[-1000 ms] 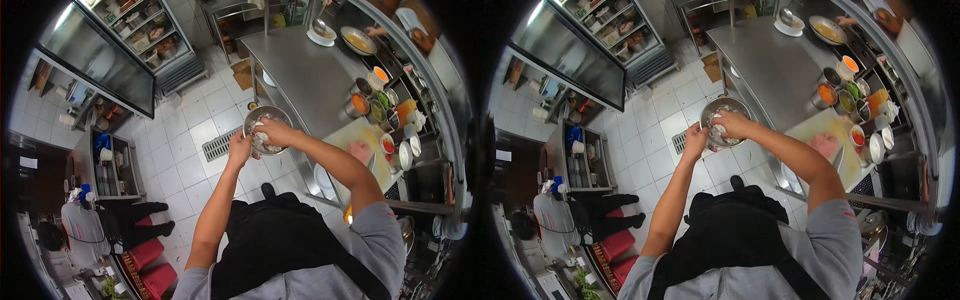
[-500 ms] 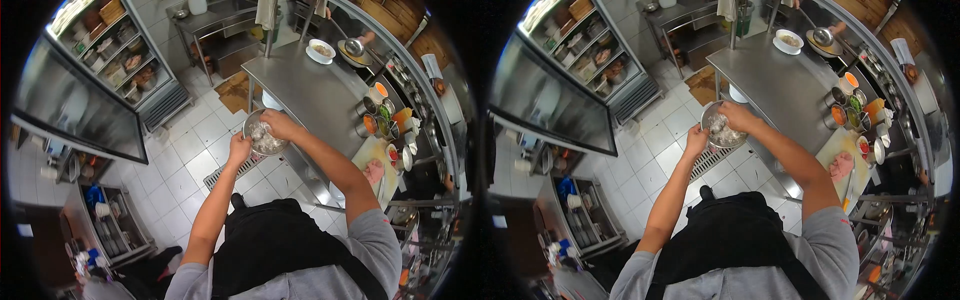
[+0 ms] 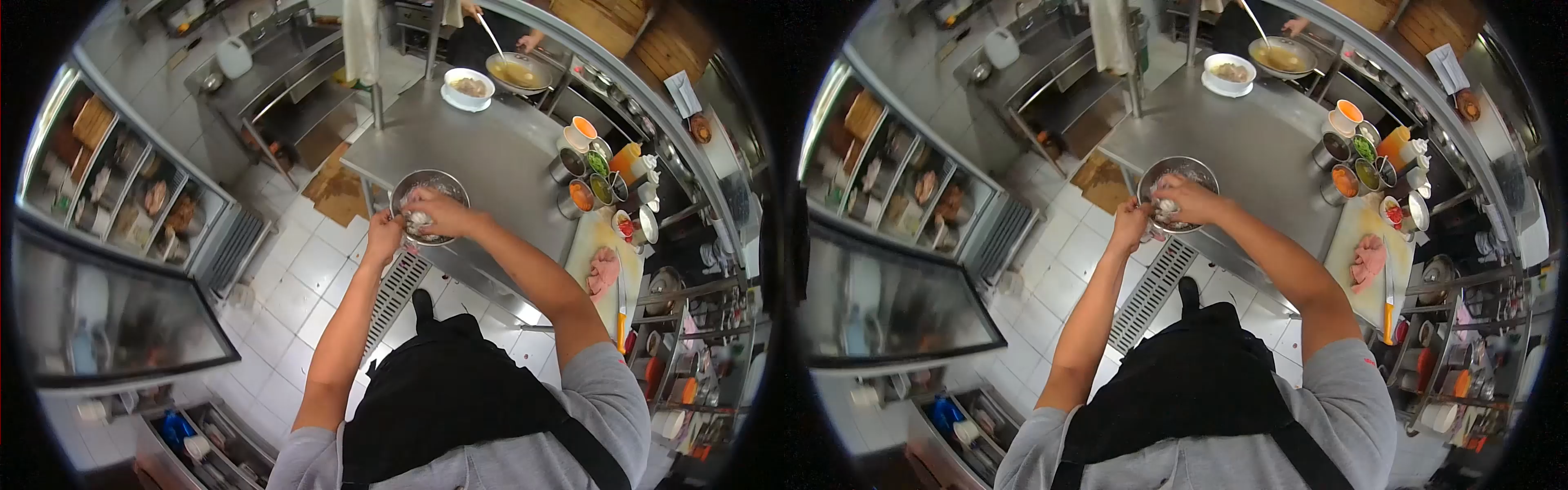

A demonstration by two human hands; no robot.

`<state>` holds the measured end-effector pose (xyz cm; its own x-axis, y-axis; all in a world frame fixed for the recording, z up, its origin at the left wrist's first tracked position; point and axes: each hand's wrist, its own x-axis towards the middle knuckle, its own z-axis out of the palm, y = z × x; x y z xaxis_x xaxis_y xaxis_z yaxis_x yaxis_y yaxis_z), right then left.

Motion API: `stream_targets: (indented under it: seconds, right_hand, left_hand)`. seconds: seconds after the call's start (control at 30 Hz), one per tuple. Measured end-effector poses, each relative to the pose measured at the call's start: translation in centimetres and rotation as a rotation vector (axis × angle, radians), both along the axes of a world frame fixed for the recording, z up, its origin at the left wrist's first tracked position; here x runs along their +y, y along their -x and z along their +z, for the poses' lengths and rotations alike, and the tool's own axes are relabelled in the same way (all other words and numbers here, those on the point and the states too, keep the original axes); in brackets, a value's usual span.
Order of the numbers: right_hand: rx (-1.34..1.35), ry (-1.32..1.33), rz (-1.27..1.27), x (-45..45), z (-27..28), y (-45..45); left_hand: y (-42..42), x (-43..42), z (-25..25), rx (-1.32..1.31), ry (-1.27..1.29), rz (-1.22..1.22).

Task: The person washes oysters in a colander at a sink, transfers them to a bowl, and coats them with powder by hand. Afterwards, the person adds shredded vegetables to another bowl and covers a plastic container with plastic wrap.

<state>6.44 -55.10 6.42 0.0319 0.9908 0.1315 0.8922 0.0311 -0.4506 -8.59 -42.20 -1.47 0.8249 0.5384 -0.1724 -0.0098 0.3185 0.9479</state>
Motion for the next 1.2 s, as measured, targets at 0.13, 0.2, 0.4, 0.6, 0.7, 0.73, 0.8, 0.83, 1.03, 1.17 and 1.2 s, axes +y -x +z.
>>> stream_targets:
  seconds: [0.13, 0.2, 0.4, 0.6, 0.7, 0.73, 0.8, 0.83, 1.03, 1.17, 1.2]
  right_hand:
    - [-0.113, 0.087, -0.154, 2.6, -3.3, -6.6]
    - [-0.069, -0.002, -0.237, 3.0, -4.3, -9.8]
    - [-0.008, 0.147, -0.360, 5.5, -5.3, -11.5]
    - [0.277, 0.144, -0.513, 6.9, 0.2, -13.9]
    - [-0.093, -0.120, -0.392, 8.0, -2.1, -14.3]
    - [-0.078, -0.007, -0.425, 8.5, -2.8, -15.0]
    - [-0.189, 0.162, -0.571, 8.4, -3.8, -16.5]
    - [-0.240, 0.252, -0.640, 8.1, -4.1, -17.2]
    - [0.173, 0.115, -1.064, 5.7, -4.2, -14.3]
    - [0.521, -0.088, -1.139, 2.5, -8.0, -18.6]
    - [0.470, -0.060, -1.080, 1.5, -6.3, -19.1]
  left_hand:
    - [-5.0, 2.5, 0.0, 0.038, 0.002, -0.023]
    - [-7.9, 4.2, -1.6, 0.038, -0.028, 0.016]
    - [-13.3, 6.5, -1.9, 0.024, -0.262, -0.007]
    - [-17.9, 12.3, 0.8, 0.041, 0.034, -0.276]
    - [-21.6, 13.8, 1.1, -0.008, 0.039, -0.463]
    - [-22.4, 14.0, -0.1, -0.021, 0.007, -0.533]
    - [-24.6, 14.4, -2.9, -0.024, -0.088, -0.559]
    - [-24.9, 14.3, -2.6, -0.026, -0.134, -0.570]
    - [-26.0, 11.0, 3.3, 0.049, -0.039, -0.617]
    - [-28.4, 9.7, 1.0, 0.127, 0.060, -0.696]
    - [-29.0, 9.6, 1.2, 0.135, 0.073, -0.722]
